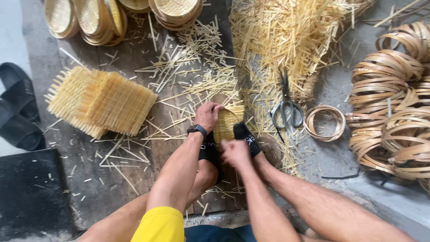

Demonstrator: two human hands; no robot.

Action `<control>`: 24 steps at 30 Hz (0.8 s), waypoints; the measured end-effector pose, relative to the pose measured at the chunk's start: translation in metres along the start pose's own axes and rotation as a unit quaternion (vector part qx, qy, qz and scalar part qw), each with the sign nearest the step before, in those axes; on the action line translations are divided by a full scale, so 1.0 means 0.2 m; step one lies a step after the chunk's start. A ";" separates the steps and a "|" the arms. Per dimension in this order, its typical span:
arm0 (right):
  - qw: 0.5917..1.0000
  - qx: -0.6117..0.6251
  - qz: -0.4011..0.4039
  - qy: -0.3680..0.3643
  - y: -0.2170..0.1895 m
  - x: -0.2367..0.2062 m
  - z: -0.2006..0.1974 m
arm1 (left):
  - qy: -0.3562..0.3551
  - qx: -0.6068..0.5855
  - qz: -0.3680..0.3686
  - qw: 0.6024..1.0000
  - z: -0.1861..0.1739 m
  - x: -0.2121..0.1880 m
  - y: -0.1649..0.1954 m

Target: The person sits on the floor assembling woven bamboo basket lids. They bend a thin bamboo rim ring around a square woven bamboo panel, press the ring into place, then use scissors to trim excess bamboo strips from the edges, setting finished pieces on a growing stack.

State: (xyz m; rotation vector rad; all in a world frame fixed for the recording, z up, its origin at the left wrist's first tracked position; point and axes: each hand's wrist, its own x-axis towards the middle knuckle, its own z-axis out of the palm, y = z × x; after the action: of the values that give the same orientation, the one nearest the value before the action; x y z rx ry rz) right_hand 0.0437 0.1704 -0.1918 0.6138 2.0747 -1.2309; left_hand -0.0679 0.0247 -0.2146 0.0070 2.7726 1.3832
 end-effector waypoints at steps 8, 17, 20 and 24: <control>0.974 0.067 -0.091 0.196 -0.20 0.35 -0.26 | -0.028 -0.069 -0.141 0.987 -0.02 0.05 0.01; 0.959 0.004 -0.169 0.226 -0.13 0.41 -0.20 | -0.086 -0.148 -0.276 0.946 0.03 0.08 -0.07; 0.957 0.011 -0.201 0.210 -0.14 0.43 -0.24 | -0.067 -0.261 -0.186 0.945 0.03 0.08 -0.09; 0.960 0.094 -0.218 0.149 -0.27 0.49 -0.22 | 0.070 -0.195 -0.130 0.970 0.01 0.00 -0.07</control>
State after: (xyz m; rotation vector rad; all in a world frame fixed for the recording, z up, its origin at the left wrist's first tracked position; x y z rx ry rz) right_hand -0.0718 0.1919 -0.2161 0.4585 2.4515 -1.6865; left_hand -0.0684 0.0177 -0.2275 -0.4638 2.4314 1.8808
